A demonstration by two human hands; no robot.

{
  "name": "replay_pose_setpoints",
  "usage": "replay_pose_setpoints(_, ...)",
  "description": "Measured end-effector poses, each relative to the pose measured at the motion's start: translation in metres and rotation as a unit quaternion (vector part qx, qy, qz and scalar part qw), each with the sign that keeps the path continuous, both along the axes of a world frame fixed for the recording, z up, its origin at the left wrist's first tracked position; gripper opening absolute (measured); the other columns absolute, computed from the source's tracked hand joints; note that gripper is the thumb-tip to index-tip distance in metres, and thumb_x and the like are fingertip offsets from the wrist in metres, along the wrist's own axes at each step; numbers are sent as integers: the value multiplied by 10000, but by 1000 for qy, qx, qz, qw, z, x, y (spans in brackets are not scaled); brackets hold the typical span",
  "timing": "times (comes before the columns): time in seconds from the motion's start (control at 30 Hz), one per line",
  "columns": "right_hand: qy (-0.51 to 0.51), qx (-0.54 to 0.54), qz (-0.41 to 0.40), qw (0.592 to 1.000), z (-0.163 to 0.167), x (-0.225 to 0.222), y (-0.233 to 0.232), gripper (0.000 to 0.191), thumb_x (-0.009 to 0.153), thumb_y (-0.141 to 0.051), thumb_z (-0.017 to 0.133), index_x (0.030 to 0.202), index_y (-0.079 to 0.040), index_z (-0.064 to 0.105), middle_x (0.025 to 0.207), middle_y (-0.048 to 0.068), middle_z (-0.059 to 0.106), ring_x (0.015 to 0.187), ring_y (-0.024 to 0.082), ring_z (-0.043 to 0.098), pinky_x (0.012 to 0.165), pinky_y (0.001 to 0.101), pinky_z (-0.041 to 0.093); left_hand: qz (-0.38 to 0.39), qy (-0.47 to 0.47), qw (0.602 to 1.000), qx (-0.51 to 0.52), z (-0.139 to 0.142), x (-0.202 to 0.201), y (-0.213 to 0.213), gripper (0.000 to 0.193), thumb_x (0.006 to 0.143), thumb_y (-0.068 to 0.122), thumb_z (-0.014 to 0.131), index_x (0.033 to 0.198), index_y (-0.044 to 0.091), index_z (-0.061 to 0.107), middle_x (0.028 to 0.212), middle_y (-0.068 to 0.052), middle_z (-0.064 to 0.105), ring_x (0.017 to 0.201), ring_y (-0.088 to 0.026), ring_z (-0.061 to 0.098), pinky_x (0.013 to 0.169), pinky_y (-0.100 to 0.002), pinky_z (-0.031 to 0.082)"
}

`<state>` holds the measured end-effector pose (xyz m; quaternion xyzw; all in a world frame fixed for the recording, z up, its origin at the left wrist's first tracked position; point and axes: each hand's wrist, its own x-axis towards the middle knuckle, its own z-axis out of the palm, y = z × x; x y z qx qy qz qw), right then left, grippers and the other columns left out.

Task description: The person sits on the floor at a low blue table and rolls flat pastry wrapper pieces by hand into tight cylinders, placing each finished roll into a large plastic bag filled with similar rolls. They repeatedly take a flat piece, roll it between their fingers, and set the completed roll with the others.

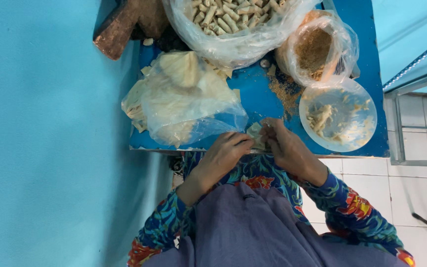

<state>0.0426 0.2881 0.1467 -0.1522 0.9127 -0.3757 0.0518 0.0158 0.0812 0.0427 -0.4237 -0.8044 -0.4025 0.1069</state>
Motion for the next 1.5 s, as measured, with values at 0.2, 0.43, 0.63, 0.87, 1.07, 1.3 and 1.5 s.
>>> replay_pose_setpoints(0.2,-4,35,18,999,5,0,-1,465,932,26,602,1360,-32,430,1088,199,710,1015,368,733,791,436,580,-30,97,994,-29,-16,-15,-2,241,935,91,704,1174,57,703,1195,-72,673,1121,-258,642,972,-401,552)
replay_pose_setpoints(0.43,-14,69,80,994,22,-4,-11,517,903,-87,708,1336,-48,428,1028,189,707,912,356,744,703,439,576,19,171,984,-34,-26,-14,7,207,927,82,695,1126,28,684,1077,-103,677,1031,-259,661,901,-408,575)
replay_pose_setpoints(0.63,91,143,97,981,9,-9,-15,437,930,-37,630,1321,-56,436,989,200,687,902,406,705,674,467,558,26,44,999,-18,-20,-16,11,178,931,5,644,1109,-6,648,1001,-142,670,907,-306,691,790,-424,573)
replay_pose_setpoints(0.87,37,88,65,993,-5,-33,-10,514,875,17,633,1347,-77,451,965,169,703,880,379,722,678,451,564,39,59,997,9,-13,-16,13,249,912,-6,648,1161,-13,653,1083,-181,689,890,-316,678,772,-416,560)
replay_pose_setpoints(1.07,135,125,77,980,-8,-20,-8,676,801,-136,778,1379,-47,438,984,167,700,892,384,702,688,453,556,45,102,994,16,1,3,4,272,905,49,646,1168,-20,650,1017,-146,681,976,-314,667,887,-436,547)
replay_pose_setpoints(1.3,215,226,80,947,-22,0,-6,663,862,2,658,1476,3,406,1077,180,706,953,347,702,795,424,591,35,-58,998,-18,2,-15,15,226,932,-26,612,1152,-13,663,1002,-175,692,900,-363,658,784,-475,552)
replay_pose_setpoints(1.5,39,72,0,997,-17,-24,-4,584,909,-22,673,1433,-15,414,1013,181,712,921,387,718,727,449,573,60,-29,997,-38,0,-16,16,263,878,-28,624,1139,3,637,974,-196,675,936,-380,659,750,-460,558)
